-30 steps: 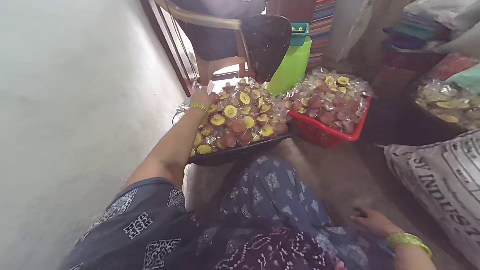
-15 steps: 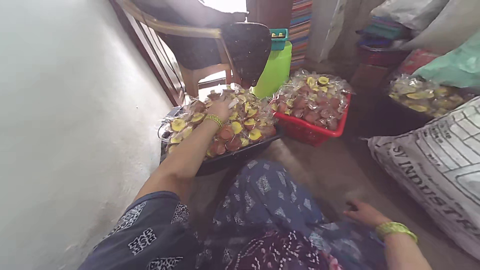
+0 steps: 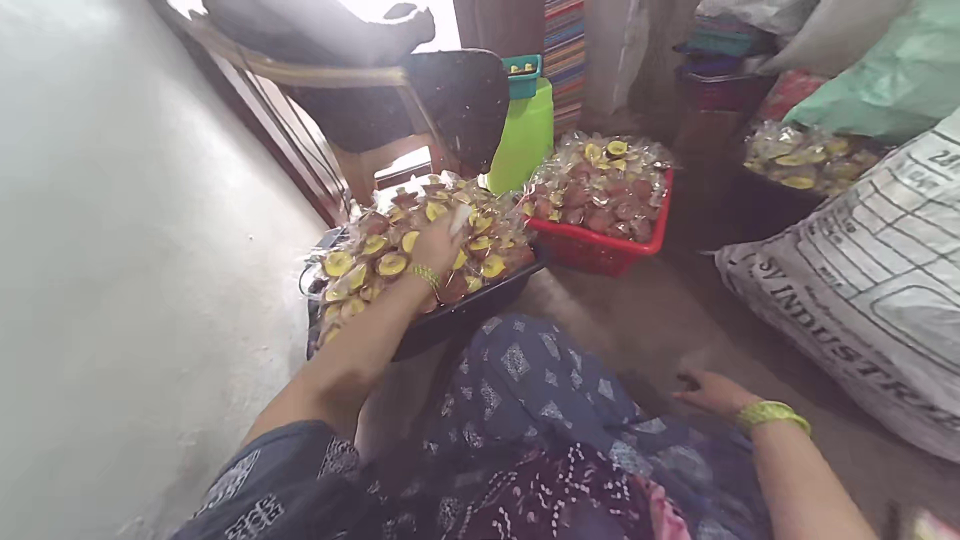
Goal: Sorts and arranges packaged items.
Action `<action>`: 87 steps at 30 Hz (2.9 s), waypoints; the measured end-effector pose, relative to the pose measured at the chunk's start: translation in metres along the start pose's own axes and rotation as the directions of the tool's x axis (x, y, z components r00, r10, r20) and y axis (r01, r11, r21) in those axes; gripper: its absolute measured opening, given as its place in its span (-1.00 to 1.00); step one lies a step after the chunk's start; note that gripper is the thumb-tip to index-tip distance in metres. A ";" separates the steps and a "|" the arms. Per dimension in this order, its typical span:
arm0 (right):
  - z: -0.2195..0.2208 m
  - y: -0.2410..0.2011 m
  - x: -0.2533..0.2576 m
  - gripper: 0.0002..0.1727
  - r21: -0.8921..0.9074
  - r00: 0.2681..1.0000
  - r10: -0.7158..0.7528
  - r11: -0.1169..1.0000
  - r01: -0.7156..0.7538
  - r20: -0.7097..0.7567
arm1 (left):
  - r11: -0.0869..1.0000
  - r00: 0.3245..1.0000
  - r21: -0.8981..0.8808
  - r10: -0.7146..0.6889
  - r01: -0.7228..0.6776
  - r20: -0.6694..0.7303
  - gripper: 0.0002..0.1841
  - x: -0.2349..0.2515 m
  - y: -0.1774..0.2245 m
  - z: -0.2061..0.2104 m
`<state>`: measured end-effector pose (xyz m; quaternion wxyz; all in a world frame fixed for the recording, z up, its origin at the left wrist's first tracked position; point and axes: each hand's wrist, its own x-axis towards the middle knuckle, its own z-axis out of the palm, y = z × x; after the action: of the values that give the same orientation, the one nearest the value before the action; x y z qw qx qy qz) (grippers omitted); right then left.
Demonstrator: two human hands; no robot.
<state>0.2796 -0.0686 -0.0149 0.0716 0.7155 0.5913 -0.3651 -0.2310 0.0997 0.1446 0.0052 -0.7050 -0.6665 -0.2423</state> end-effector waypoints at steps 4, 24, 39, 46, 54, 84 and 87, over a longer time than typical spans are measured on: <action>0.000 -0.006 -0.003 -0.31 0.019 1.000 0.011 1.000 -0.011 0.008 | 0.986 0.953 -0.105 0.151 -0.127 0.262 -0.41 -0.052 0.051 0.025; -0.003 -0.001 0.006 -0.28 0.067 0.999 0.018 0.998 -0.020 0.041 | 0.564 0.736 -0.594 -0.036 0.574 0.676 -0.43 -0.066 0.141 0.183; 0.004 0.003 0.012 -0.28 0.055 0.997 0.050 0.997 -0.053 0.059 | 0.770 0.695 -0.540 0.181 0.340 0.696 -0.38 -0.083 0.144 0.168; 0.007 0.003 0.016 -0.28 0.028 0.995 0.075 0.997 -0.077 0.060 | 0.814 0.692 -0.566 0.334 0.130 0.640 -0.28 -0.092 0.147 0.161; 0.005 -0.006 0.009 -0.29 0.038 0.993 0.091 0.995 -0.094 0.074 | 0.804 0.677 -0.562 0.305 0.194 0.670 -0.31 -0.088 0.147 0.163; 0.001 -0.007 0.007 -0.27 0.001 0.997 0.038 0.999 -0.038 0.061 | 0.836 0.641 -0.506 0.272 0.212 0.718 -0.36 -0.085 0.147 0.171; 0.001 -0.006 0.011 -0.25 -0.021 0.997 0.039 0.999 -0.038 0.071 | 0.814 0.648 -0.531 0.277 0.233 0.710 -0.37 -0.085 0.147 0.170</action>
<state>0.2743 -0.0592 -0.0206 0.1068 0.7125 0.5781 -0.3831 -0.0345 0.0596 0.0110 -0.4867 -0.7146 -0.4893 -0.1141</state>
